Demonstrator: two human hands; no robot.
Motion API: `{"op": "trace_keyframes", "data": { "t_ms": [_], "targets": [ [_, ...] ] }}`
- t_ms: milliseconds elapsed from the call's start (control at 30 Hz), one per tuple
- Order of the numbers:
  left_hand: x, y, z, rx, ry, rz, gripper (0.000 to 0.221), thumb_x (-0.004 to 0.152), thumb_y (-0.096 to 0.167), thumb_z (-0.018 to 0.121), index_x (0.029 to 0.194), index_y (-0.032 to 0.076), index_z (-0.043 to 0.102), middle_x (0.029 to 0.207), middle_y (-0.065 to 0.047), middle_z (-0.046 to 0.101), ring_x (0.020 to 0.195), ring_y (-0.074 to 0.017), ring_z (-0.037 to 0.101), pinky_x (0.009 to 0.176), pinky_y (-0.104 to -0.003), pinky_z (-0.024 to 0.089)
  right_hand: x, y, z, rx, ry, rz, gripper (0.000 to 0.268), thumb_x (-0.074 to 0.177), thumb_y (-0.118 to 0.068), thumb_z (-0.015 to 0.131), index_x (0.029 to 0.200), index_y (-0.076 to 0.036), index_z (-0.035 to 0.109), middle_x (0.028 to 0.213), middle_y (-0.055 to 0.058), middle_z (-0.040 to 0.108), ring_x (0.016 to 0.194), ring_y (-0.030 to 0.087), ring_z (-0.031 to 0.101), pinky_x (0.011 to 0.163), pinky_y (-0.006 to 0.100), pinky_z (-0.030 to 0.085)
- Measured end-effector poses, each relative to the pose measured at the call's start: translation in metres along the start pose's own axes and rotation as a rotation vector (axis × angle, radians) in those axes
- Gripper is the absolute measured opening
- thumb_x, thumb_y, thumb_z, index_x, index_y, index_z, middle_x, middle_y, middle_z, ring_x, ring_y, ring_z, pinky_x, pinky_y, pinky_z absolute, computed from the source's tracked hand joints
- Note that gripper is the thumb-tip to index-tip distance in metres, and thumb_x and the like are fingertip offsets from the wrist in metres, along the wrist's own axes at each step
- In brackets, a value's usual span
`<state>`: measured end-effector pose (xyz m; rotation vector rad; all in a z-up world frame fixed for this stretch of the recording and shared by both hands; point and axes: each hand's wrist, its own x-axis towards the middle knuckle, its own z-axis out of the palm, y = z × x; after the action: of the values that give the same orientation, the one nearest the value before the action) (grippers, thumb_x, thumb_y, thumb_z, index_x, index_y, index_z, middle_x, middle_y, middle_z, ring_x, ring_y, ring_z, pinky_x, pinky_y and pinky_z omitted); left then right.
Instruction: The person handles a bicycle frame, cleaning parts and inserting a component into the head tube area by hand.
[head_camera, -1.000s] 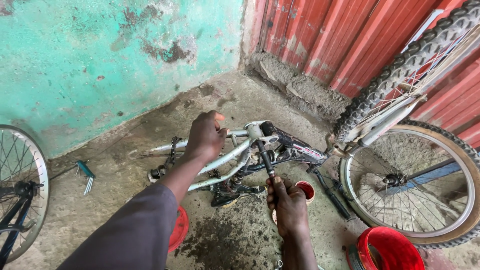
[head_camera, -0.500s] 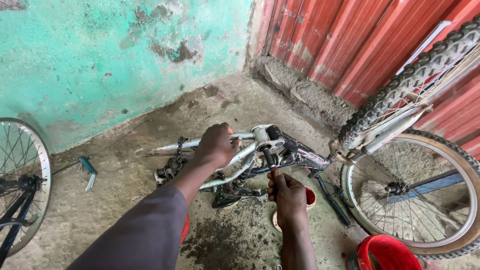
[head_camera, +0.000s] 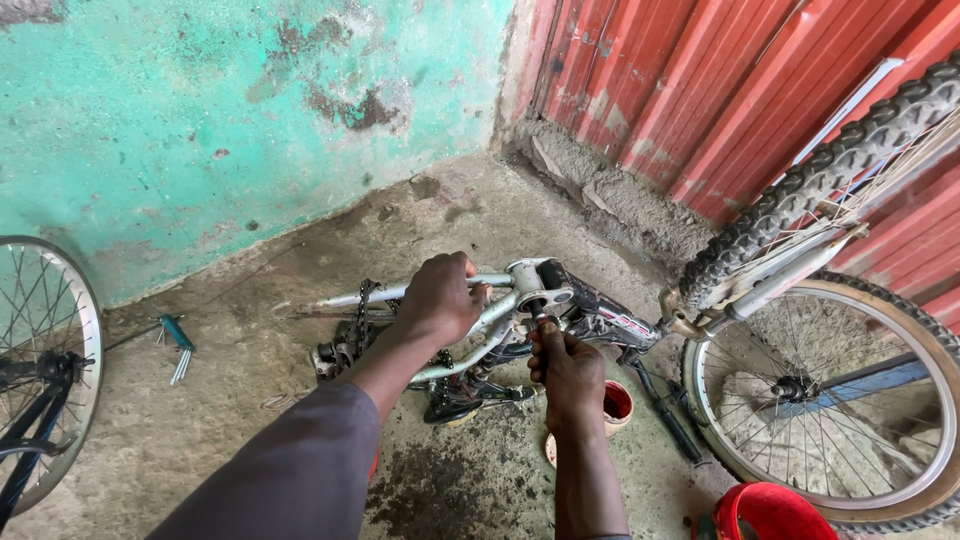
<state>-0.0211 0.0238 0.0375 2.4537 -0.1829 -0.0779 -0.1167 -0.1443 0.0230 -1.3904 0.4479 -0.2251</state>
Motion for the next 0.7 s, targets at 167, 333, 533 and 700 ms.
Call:
{"op": "trace_keyframes", "data": {
  "t_ms": [167,333,533,700],
  "targets": [
    [-0.005,0.006,-0.006,-0.017,-0.022,-0.017,0.032,0.096,0.028,0.063,0.117,0.005,0.067,0.107,-0.018,0.07,0.11,-0.0373,0.073,0.085,-0.05,0.063,0.011,0.001,0.012,0.025,-0.018,-0.029,0.03,0.103,-0.019,0.062,0.091,0.006,0.071,0.069,0.009,0.06,0.056,0.015,0.061,0.046,0.023,0.049],
    [-0.007,0.011,-0.011,-0.011,-0.028,-0.01,0.032,0.096,0.025,0.062,0.116,0.001,0.067,0.105,-0.019,0.07,0.107,-0.0379,0.074,0.083,-0.049,0.063,0.02,0.008,0.018,0.032,-0.029,-0.073,0.028,0.104,-0.018,0.062,0.091,0.006,0.069,0.069,0.011,0.061,0.055,0.017,0.063,0.044,0.025,0.052],
    [-0.007,0.006,0.003,0.031,-0.072,-0.01,0.03,0.095,0.024,0.063,0.11,-0.001,0.069,0.1,-0.022,0.071,0.103,-0.0413,0.074,0.079,-0.052,0.064,0.017,0.019,0.02,0.058,-0.014,-0.078,0.031,0.106,-0.022,0.06,0.093,0.005,0.067,0.07,0.009,0.06,0.054,0.016,0.061,0.044,0.024,0.05],
    [0.003,0.014,0.013,-0.429,0.286,-0.241,0.028,0.095,0.029,0.057,0.097,0.008,0.076,0.089,-0.014,0.075,0.093,-0.0347,0.076,0.074,-0.046,0.063,0.031,0.041,0.011,0.083,-0.031,-0.107,0.034,0.107,-0.028,0.06,0.091,0.002,0.067,0.065,0.009,0.059,0.049,0.017,0.059,0.038,0.025,0.046]
  ]
}}
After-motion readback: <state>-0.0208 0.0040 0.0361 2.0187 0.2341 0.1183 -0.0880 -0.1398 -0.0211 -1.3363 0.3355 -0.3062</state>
